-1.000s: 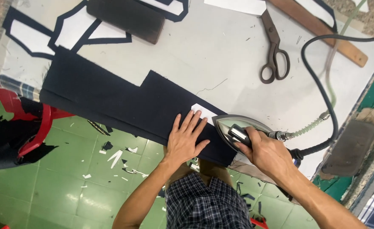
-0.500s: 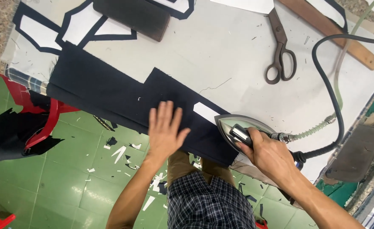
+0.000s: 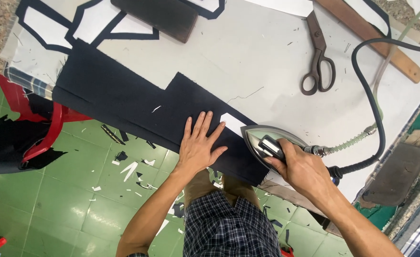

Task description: The person cuts a piece of dark fabric with scissors, then places a white paper template on it. They use an iron to press the fabric and template together, moving the iron back and forth over the surface. The person also uses a small dark block to press down on the fabric while ironing.

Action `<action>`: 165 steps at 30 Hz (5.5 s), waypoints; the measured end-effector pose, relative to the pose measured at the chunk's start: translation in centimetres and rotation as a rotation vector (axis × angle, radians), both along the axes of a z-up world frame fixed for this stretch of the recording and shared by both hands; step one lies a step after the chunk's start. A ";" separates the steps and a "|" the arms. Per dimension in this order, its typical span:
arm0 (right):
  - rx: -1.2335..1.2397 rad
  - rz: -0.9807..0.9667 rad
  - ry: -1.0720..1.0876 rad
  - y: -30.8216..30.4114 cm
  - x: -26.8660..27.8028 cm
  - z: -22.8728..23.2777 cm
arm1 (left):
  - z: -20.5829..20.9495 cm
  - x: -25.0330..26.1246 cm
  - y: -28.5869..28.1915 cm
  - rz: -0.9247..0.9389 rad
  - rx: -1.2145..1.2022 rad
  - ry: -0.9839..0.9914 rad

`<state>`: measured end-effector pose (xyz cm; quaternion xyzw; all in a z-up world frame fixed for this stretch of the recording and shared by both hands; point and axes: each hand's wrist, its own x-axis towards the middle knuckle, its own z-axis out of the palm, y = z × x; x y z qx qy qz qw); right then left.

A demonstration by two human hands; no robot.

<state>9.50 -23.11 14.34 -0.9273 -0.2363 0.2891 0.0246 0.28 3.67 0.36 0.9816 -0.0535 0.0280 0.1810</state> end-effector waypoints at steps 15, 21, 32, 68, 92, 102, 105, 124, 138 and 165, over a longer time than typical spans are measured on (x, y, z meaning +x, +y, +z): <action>0.066 0.103 -0.018 7.8 3.1 0.6 | 1.4 -0.1 4.9 0.120 -0.010 -0.063; 0.066 0.148 -0.111 9.2 3.1 0.9 | 5.7 5.5 11.1 0.244 0.056 -0.286; 0.121 0.196 -0.203 8.3 2.8 -1.7 | 5.1 26.6 16.5 -0.134 0.696 0.319; 0.297 0.131 0.062 7.9 3.5 0.3 | 2.8 -3.4 -30.4 -0.109 -0.235 0.020; 0.227 0.429 -0.184 13.3 4.7 -0.3 | 4.3 1.9 -24.1 -0.174 -0.305 -0.291; 0.224 0.389 -0.139 13.8 4.7 0.7 | 3.4 2.2 -25.6 -0.073 -0.282 -0.537; 0.267 0.381 -0.110 13.5 4.9 0.7 | -2.6 1.1 -30.7 0.003 -0.278 -0.531; 0.308 0.219 -0.074 13.3 4.6 -0.5 | 5.3 2.4 15.0 0.531 0.282 -0.091; 0.094 0.093 -0.115 12.3 2.9 -0.8 | 3.5 1.6 22.8 0.588 0.260 -0.152; 0.058 0.030 0.041 13.6 2.7 4.0 | 3.4 2.2 20.8 0.424 0.065 -0.145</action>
